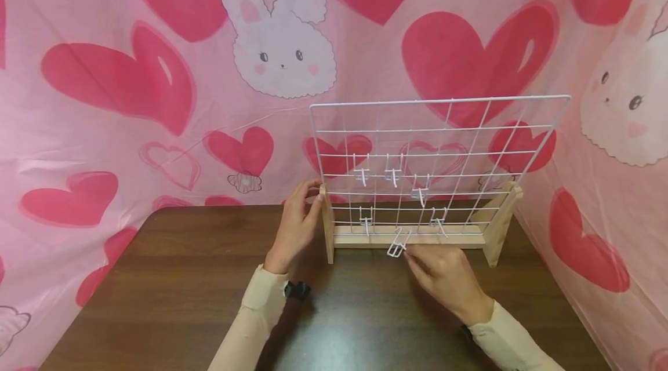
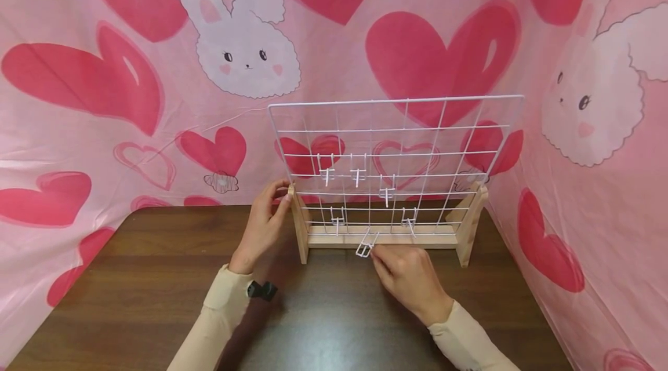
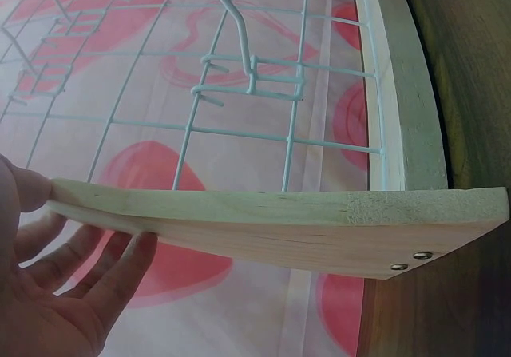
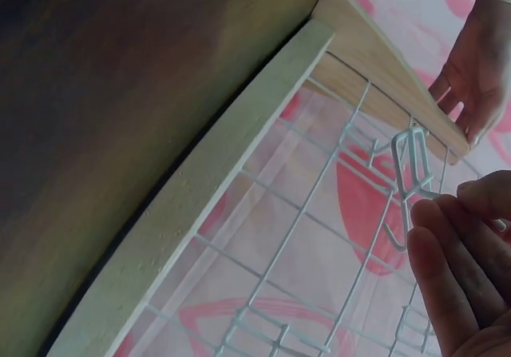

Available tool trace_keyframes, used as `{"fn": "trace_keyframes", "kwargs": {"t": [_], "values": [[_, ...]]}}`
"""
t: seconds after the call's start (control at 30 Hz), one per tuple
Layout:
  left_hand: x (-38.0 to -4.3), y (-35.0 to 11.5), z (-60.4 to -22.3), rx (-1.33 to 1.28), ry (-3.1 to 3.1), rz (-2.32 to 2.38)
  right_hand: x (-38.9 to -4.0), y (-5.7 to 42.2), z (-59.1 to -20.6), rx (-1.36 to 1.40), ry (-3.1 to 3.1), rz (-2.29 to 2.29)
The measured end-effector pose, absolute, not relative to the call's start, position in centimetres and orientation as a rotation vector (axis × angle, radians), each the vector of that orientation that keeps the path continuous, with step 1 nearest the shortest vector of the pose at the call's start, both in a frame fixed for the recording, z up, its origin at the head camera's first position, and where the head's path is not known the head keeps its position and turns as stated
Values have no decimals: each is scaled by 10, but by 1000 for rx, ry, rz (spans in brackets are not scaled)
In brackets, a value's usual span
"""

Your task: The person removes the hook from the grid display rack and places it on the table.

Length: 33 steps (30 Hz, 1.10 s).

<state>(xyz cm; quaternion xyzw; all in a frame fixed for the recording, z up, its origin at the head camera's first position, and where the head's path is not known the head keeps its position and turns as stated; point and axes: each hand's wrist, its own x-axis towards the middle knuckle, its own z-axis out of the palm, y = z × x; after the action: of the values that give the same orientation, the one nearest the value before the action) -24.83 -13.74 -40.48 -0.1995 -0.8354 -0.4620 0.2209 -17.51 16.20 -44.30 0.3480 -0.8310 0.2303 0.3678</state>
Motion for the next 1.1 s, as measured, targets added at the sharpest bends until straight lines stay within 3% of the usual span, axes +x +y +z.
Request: {"fn": "trace_keyframes", "kwargs": {"t": [1.1], "values": [[-248, -138, -407, -557, -2291, -1314, -169, 133, -456, 1061, -2157, 620]]}}
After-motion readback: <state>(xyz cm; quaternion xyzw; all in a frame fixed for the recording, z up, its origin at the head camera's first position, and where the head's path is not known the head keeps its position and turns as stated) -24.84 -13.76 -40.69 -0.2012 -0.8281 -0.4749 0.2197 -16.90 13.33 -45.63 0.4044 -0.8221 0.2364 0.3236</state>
